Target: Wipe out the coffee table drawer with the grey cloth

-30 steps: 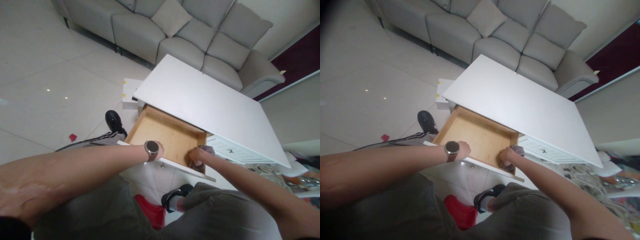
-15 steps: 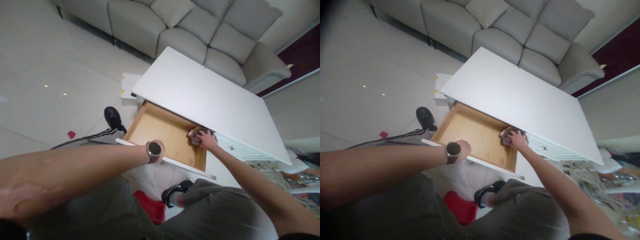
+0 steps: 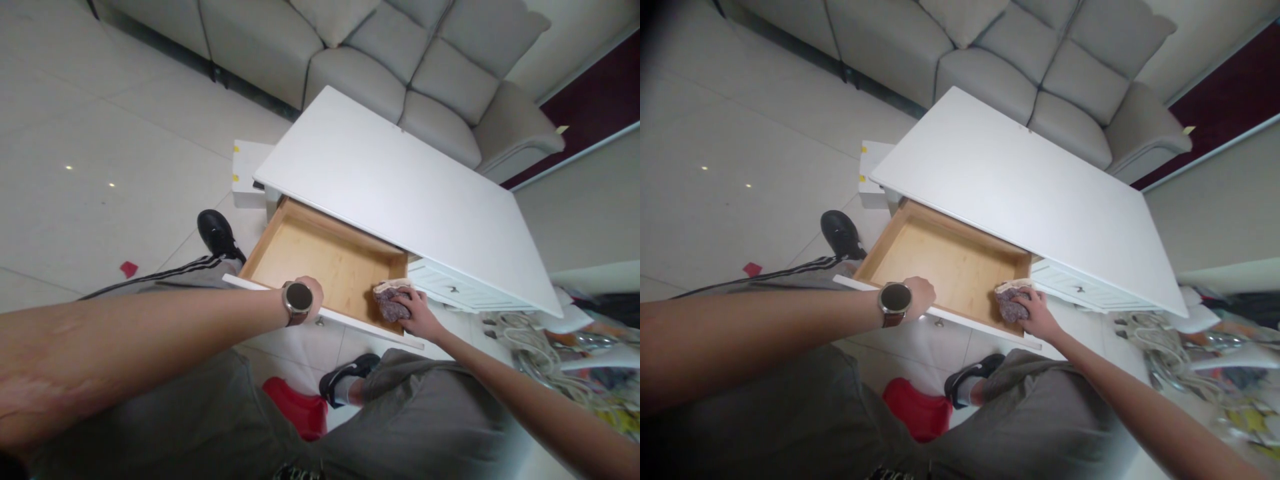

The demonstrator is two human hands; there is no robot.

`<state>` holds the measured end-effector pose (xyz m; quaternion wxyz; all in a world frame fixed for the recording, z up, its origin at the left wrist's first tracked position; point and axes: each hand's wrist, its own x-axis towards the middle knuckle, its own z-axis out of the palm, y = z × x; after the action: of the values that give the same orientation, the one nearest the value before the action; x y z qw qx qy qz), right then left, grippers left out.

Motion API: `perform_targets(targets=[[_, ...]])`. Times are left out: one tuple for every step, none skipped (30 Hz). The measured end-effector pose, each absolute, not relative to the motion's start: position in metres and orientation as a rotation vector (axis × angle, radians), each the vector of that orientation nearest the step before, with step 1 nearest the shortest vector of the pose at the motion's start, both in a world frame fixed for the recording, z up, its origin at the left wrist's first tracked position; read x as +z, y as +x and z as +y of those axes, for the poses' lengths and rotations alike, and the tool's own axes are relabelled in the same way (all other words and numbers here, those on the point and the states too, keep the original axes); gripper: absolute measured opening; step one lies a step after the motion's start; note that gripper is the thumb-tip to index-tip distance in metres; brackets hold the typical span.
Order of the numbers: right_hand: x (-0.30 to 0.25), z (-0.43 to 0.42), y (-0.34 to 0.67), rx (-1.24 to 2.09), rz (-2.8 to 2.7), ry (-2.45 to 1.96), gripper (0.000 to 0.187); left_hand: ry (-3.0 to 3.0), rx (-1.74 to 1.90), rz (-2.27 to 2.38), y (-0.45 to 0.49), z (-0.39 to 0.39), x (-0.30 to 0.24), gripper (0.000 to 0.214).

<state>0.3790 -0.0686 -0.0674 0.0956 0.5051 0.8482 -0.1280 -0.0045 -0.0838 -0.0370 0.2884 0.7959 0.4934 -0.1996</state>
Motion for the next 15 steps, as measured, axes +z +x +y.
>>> perform_targets(targets=[[-0.068,-0.058,0.378,-0.328,2.512,1.516,0.054,2.136,-0.596,1.306,-0.004,-0.084,-0.032,0.020],[-0.068,-0.046,0.376,-0.266,2.506,1.535,0.054,2.144,-0.628,1.299,-0.003,-0.084,-0.027,0.022],[-0.068,-0.032,0.373,-0.196,2.493,1.553,0.054,2.146,-0.638,1.301,-0.002,-0.085,-0.023,0.024],[-0.068,-0.017,0.370,-0.127,2.473,1.566,0.054,2.142,-0.626,1.312,-0.001,-0.085,-0.019,0.024],[-0.067,-0.002,0.365,-0.062,2.445,1.573,0.055,2.135,-0.614,1.329,0.001,-0.086,-0.016,0.024],[-0.067,0.011,0.360,-0.004,2.406,1.583,0.057,2.130,-0.608,1.347,0.002,-0.086,-0.014,0.024],[-0.066,0.022,0.355,0.046,2.361,1.588,0.059,2.127,-0.611,1.366,0.003,-0.086,-0.012,0.025],[-0.066,0.031,0.349,0.097,2.320,1.579,0.059,2.126,-0.617,1.383,0.004,-0.087,-0.011,0.025],[-0.066,0.036,0.344,0.140,2.294,1.541,0.056,2.125,-0.624,1.395,0.005,-0.086,-0.011,0.025],[-0.065,0.039,0.339,0.171,2.286,1.471,0.053,2.122,-0.632,1.400,0.006,-0.086,-0.011,0.025],[-0.065,0.039,0.334,0.185,2.289,1.381,0.048,2.119,-0.645,1.394,0.007,-0.086,-0.013,0.025],[-0.064,0.037,0.330,0.178,2.296,1.279,0.043,2.118,-0.659,1.382,0.007,-0.085,-0.015,0.024],[-0.064,0.034,0.326,0.150,2.300,1.179,0.039,2.117,-0.675,1.370,0.007,-0.085,-0.018,0.023],[-0.063,0.029,0.322,0.110,2.294,1.092,0.035,2.116,-0.684,1.364,0.006,-0.085,-0.023,0.023],[-0.063,0.023,0.318,0.067,2.276,1.021,0.032,2.114,-0.656,1.375,0.005,-0.085,-0.029,0.021]])
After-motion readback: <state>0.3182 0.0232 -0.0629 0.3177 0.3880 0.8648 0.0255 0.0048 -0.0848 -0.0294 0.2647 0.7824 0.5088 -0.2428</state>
